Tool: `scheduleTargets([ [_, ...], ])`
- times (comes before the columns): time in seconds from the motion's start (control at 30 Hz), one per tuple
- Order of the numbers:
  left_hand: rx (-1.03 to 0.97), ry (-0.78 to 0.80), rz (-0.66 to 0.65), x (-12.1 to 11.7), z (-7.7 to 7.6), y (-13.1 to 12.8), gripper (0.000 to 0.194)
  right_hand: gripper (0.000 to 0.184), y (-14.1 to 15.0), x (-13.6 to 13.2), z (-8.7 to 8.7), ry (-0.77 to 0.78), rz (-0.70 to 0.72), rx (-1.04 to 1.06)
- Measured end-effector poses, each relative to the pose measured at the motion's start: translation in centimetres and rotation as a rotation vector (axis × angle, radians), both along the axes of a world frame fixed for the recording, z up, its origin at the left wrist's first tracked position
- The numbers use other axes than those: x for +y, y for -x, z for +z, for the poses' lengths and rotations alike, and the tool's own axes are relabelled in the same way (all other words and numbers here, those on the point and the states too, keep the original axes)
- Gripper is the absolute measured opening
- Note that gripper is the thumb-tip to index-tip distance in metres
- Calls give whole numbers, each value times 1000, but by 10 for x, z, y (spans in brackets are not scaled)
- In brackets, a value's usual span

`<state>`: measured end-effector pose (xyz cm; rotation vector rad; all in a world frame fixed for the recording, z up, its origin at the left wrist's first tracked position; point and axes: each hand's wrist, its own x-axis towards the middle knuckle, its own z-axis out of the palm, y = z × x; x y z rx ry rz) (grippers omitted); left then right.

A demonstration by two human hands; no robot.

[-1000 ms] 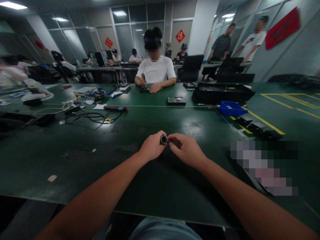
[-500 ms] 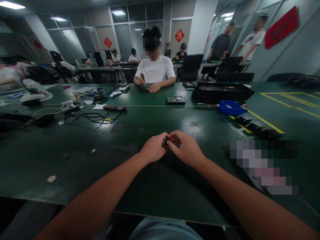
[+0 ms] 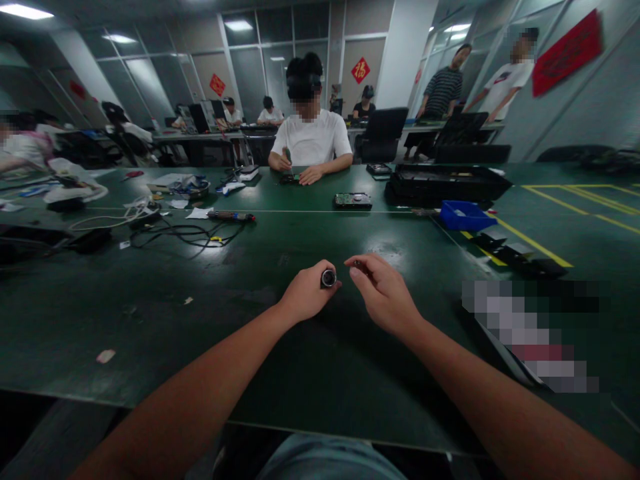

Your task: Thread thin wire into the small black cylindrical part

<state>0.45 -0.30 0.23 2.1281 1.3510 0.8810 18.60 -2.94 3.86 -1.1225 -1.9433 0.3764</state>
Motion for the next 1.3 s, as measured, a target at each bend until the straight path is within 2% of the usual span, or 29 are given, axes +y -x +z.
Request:
scheduleTargets([
  [0.17,-17,38,47,4,-1,2,17,16,-3,-6,3,-93,-59,37],
  [0.33,-30,50,70,4,-1,3,16,22,-4,-8,-5,-65,-78,329],
  [0.43,-43,54,84,4,-1,3,15,23,-3,-6,-10,-75,-60,384],
  [0.87,-30,34,35,4,-1,3,14,16,-3,-5,-1,-166,-165,133],
  [1.07,2,46,25,2,0,2,14,29,-4,-6,1,-162,-230,78],
  [1.17,8,43,19,2,0,2,14,23,-5,-6,1,-175,-192,50],
  [1.23,8,40,25,3,0,3,14,14,-5,-6,1,-182,-116,35],
  [1.3,9,34,27,3,0,3,14,12,-6,-6,1,-170,-27,25],
])
